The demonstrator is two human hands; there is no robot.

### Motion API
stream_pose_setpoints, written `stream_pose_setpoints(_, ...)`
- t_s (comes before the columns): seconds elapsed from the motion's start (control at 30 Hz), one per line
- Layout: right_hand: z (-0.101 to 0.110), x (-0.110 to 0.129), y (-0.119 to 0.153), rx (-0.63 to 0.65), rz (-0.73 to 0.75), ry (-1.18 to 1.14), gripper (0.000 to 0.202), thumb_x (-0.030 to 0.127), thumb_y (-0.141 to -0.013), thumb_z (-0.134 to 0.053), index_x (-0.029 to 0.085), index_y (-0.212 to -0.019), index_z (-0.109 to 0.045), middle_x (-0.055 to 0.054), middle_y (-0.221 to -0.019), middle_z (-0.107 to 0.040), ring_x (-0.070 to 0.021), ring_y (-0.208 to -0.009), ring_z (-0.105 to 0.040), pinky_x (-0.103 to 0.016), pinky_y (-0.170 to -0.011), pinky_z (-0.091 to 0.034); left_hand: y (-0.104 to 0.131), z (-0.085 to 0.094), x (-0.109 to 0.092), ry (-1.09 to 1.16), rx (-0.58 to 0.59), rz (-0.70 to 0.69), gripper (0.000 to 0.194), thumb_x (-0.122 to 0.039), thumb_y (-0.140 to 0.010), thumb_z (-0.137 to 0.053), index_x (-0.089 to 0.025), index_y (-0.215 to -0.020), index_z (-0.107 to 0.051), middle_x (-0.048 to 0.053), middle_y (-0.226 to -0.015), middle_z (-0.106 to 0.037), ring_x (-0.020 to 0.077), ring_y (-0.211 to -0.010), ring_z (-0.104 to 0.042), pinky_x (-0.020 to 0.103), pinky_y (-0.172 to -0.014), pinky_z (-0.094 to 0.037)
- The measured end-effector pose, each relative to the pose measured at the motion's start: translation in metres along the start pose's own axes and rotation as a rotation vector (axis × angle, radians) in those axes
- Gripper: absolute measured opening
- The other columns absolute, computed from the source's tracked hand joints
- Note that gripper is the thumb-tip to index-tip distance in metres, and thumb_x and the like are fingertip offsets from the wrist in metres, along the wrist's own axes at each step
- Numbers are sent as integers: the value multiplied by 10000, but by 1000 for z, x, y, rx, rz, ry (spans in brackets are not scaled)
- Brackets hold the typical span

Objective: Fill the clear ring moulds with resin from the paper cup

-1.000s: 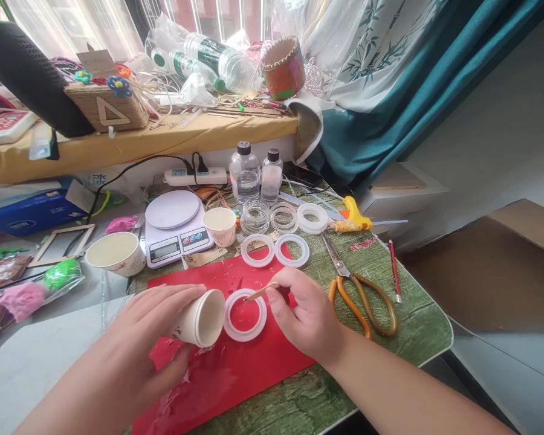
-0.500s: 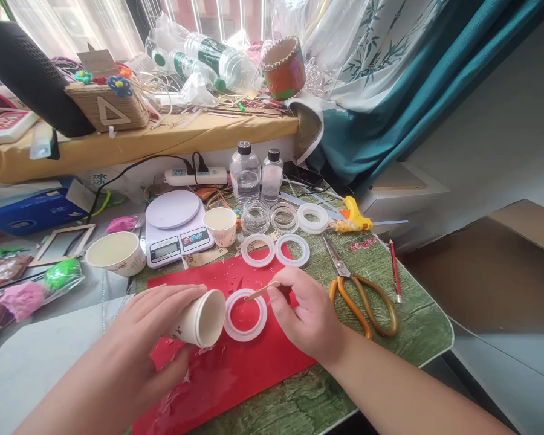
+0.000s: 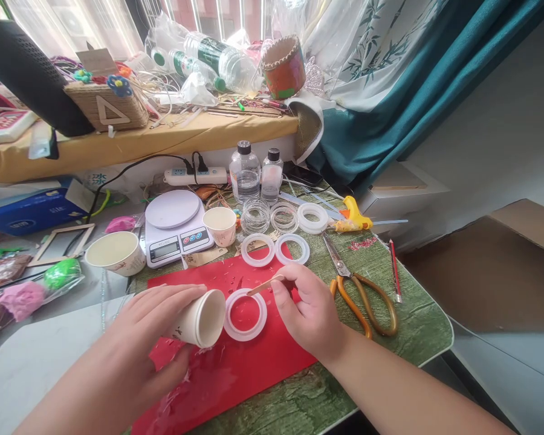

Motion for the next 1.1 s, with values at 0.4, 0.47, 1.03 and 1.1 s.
stream_pose_setpoints(0.4, -1, 1, -2, 17, 6, 20, 104, 165, -1056, -618, 241, -992, -650, 7, -823, -669, -168, -717, -655, -279, -695, -554, -2, 0, -2, 8, -14, 4, 596, -238, -898, -577, -368, -1479, -610, 2, -1354, -793, 233, -1166, -785, 284, -843, -641)
stream_pose_setpoints(0.47, -1, 1, -2, 22, 8, 18, 105, 163, -1055, -617, 241, -993, -650, 7, -824, -668, -166, -717, -654, -277, -694, -552, -2, 0, -2, 8, -10, 5, 596, -242, -899, -588, -368, -1482, -610, 4, -1364, -790, 239, -1169, -783, 290, -844, -641)
stream_pose_setpoints(1.03, -1, -1, 0, 33, -8, -5, 103, 154, -1051, -632, 244, -1005, -647, 9, -841, -675, -159, -728, -663, -270, -702, -549, -3, 0, -3, 6, -12, -6, 621, -224, -876, -613, -374, -1479, -610, 0, -1370, -796, 244, -1163, -789, 301, -890, -641)
stream_pose_setpoints(1.1, -1, -1, 0, 34, -8, 0, 101, 156, -1053, -633, 243, -1004, -649, 11, -839, -675, -157, -727, -662, -268, -702, -547, -2, 0, -3, 9, -19, 4, 616, -226, -883, -603, -378, -1480, -609, -5, -1371, -794, 239, -1169, -786, 298, -900, -639)
Point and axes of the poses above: each hand's wrist, its own y-axis away from the middle knuckle, its own z-axis out of the back of the hand, x = y × z, the point moved 1 cm from there along -y, towards the middle knuckle
